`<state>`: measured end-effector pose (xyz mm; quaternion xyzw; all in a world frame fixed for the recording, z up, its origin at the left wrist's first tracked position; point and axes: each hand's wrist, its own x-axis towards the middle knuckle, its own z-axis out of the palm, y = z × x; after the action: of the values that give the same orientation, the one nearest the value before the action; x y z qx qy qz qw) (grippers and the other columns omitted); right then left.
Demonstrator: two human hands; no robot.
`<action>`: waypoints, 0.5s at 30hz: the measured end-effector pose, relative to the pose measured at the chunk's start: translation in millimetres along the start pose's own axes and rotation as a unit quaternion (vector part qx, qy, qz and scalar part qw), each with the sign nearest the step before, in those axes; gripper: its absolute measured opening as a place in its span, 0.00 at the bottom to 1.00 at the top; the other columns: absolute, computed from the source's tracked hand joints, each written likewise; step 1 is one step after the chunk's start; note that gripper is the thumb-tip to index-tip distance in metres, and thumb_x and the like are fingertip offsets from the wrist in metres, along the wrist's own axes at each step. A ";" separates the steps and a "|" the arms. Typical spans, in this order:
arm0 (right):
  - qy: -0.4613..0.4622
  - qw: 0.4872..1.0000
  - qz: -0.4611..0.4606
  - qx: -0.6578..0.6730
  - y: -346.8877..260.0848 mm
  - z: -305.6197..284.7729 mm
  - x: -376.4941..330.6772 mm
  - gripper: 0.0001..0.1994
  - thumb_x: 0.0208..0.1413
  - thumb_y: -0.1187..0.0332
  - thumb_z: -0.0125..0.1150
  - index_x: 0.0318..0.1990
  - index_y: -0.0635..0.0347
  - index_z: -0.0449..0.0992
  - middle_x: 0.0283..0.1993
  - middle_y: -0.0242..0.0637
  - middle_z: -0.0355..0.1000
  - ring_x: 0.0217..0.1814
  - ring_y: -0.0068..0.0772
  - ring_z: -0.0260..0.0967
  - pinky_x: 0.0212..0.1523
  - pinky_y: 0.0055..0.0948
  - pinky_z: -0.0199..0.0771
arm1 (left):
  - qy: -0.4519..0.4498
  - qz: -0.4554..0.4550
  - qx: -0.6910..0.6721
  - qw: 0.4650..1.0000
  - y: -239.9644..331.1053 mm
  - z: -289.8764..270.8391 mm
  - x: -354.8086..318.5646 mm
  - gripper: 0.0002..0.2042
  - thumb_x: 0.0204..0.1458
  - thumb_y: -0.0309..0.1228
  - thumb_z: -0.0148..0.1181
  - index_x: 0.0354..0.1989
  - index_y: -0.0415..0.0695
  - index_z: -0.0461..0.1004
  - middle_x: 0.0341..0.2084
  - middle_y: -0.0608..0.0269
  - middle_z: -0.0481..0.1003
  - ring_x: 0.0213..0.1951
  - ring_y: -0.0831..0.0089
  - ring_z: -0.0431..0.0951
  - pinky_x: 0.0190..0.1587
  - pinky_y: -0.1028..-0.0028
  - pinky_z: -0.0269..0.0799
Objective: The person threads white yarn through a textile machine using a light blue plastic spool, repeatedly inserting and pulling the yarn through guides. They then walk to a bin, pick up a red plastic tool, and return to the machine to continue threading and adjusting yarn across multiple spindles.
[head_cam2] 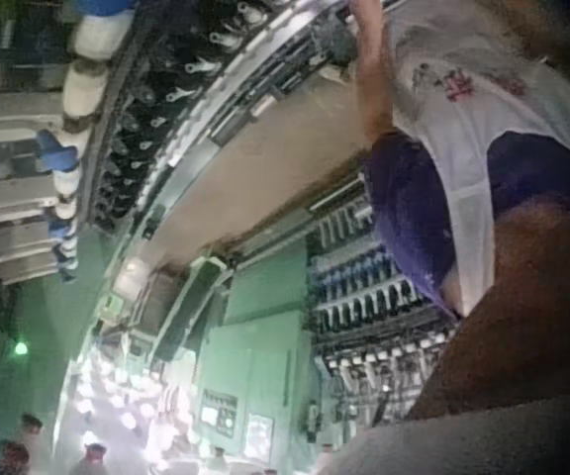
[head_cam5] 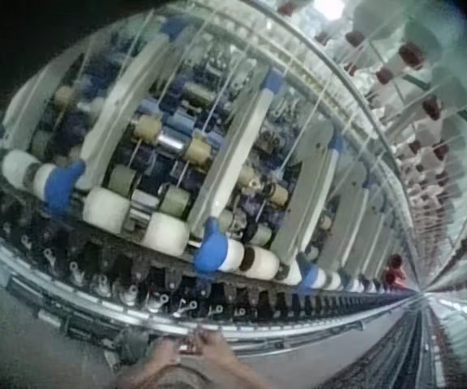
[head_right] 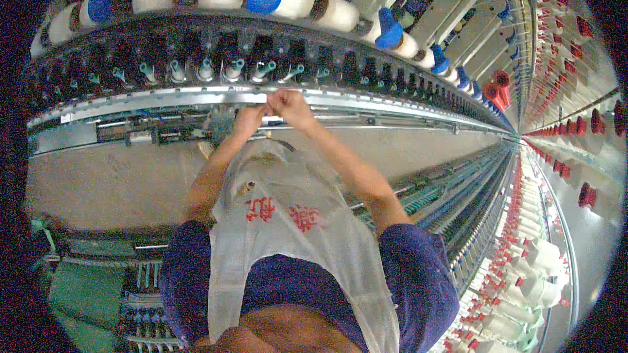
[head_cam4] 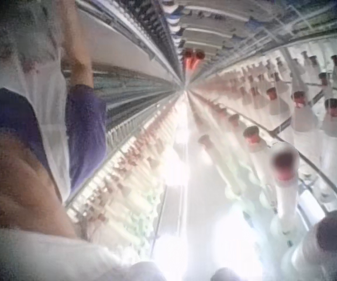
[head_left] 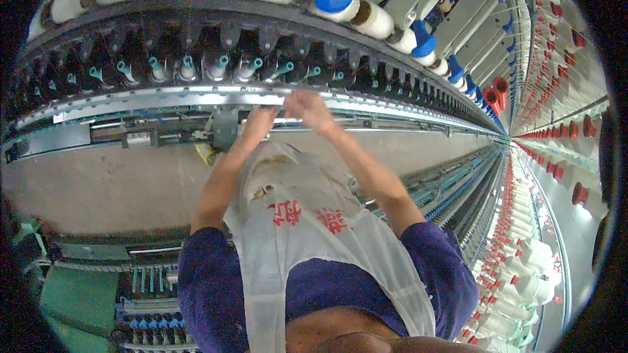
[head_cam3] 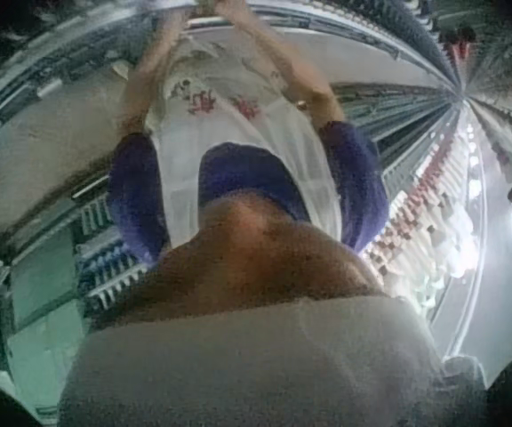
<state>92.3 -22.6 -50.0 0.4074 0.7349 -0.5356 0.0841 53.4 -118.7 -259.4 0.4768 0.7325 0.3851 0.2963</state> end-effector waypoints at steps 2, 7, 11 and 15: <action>-0.037 0.968 -0.223 -0.113 -66.8 -38.5 -25.5 0.09 0.56 0.66 0.60 0.38 0.62 0.74 0.30 0.30 0.74 0.32 0.20 0.70 0.35 0.21 0.72 | 0.258 0.115 -0.103 0.954 66.3 -47.9 6.3 0.12 0.49 0.25 0.56 0.44 0.42 0.74 0.34 0.49 0.77 0.32 0.51 0.78 0.34 0.61 0.75; 0.174 0.799 -0.359 -0.450 -231.4 -102.5 -70.5 0.13 0.43 0.65 0.71 0.29 0.60 0.72 0.25 0.30 0.69 0.23 0.19 0.64 0.24 0.22 0.65 | 0.416 0.138 -0.135 0.889 144.4 -133.6 73.2 0.09 0.52 0.30 0.57 0.41 0.43 0.77 0.27 0.52 0.77 0.22 0.60 0.79 0.29 0.66 0.75; 0.226 0.546 -0.321 -0.740 -238.3 -108.7 -26.7 0.08 0.42 0.66 0.62 0.26 0.62 0.76 0.29 0.41 0.71 0.29 0.44 0.71 0.28 0.41 0.71 | 0.252 0.030 -0.214 0.943 141.4 -143.7 93.0 0.08 0.55 0.31 0.54 0.36 0.43 0.78 0.20 0.55 0.77 0.16 0.64 0.77 0.25 0.69 0.73; 0.234 0.517 -0.355 -0.743 -232.5 -112.4 -18.6 0.10 0.43 0.63 0.63 0.27 0.60 0.76 0.29 0.40 0.71 0.32 0.43 0.71 0.29 0.40 0.72 | 0.212 0.011 -0.319 0.924 138.0 -136.1 86.8 0.08 0.54 0.31 0.55 0.35 0.41 0.79 0.19 0.56 0.77 0.13 0.69 0.76 0.19 0.71 0.70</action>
<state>-20.6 42.2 173.9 0.0128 0.9420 0.3350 -0.0161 -22.9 -42.2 -76.5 0.2728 0.6111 0.6937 0.2665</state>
